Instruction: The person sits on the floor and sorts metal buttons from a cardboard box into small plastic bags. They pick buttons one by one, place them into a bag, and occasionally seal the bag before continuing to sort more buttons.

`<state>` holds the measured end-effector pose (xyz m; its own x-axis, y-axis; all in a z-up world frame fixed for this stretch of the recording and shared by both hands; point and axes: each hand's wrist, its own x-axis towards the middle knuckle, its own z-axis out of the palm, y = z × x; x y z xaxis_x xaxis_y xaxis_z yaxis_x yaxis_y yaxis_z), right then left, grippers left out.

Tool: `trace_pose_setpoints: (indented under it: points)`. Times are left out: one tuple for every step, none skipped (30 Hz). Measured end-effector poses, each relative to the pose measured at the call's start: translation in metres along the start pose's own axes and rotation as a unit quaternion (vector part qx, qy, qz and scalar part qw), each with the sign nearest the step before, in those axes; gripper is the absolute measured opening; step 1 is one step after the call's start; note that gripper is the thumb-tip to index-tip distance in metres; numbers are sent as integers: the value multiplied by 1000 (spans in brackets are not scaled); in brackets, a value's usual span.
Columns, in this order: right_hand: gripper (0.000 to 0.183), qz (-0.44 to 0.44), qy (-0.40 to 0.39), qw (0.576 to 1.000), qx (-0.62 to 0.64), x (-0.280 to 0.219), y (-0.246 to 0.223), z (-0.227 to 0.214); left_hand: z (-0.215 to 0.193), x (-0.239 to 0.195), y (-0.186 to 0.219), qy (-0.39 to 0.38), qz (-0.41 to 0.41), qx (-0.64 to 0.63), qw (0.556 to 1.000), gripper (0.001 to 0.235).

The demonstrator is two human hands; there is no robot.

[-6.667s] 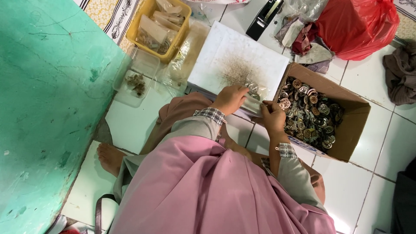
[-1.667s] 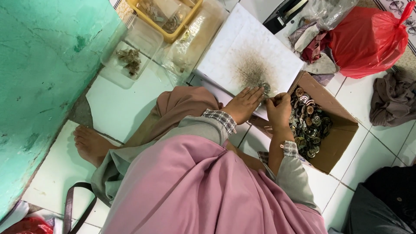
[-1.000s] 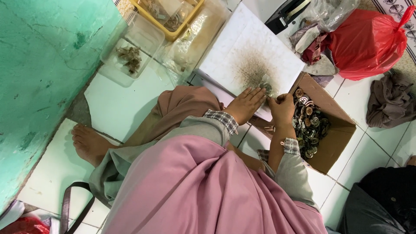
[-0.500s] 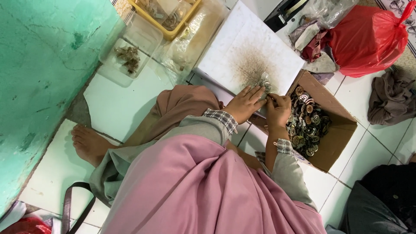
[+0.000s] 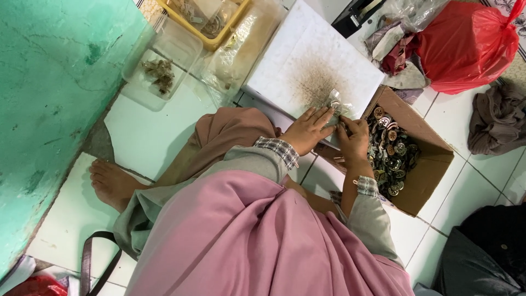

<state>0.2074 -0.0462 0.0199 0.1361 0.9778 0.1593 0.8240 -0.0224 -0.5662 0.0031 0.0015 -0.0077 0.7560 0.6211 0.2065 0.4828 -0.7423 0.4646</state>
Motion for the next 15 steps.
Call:
trace_pose_setpoints:
  points:
    - [31,0,0,1000,0,0,3,-1,0,-1,0,0,0,0,1000,48]
    - [34,-15,-4,1000,-4,0,5,-1,-1,-1,0,7,3,3,1000,46]
    - [37,-31,-7,999,-9,1,8,-2,-2,-1,0,14,6,5,1000,44]
    - [37,-31,-7,999,-8,-1,7,-1,-2,-1,-1,13,6,6,1000,44]
    - [38,-38,-2,999,-13,-2,6,0,-2,-1,-1,19,11,9,1000,43]
    - [38,-46,2,999,-17,-4,5,1,-2,-1,-2,24,16,13,1000,42]
    - [38,-46,2,999,-17,-5,9,5,-2,0,-3,24,16,13,1000,42]
    - [39,-86,27,994,-60,-7,14,7,-1,0,-3,38,21,27,999,42]
    - [41,-125,51,985,-103,-9,19,10,0,1,-4,53,26,40,997,41]
    - [41,-126,51,985,-102,-13,17,13,-4,0,-3,53,25,40,997,41]
    - [42,-135,63,982,-119,-17,16,15,-7,0,-2,58,23,47,997,42]
    - [44,-143,76,978,-135,-23,15,17,-10,-1,0,62,22,54,996,43]
    - [44,-142,75,978,-135,-24,12,16,-9,-1,-1,61,21,53,996,43]
    - [47,-139,64,976,-157,-26,8,15,-9,-1,-2,68,26,48,996,43]
    - [50,-137,53,973,-179,-28,5,14,-9,0,-2,75,31,43,996,42]
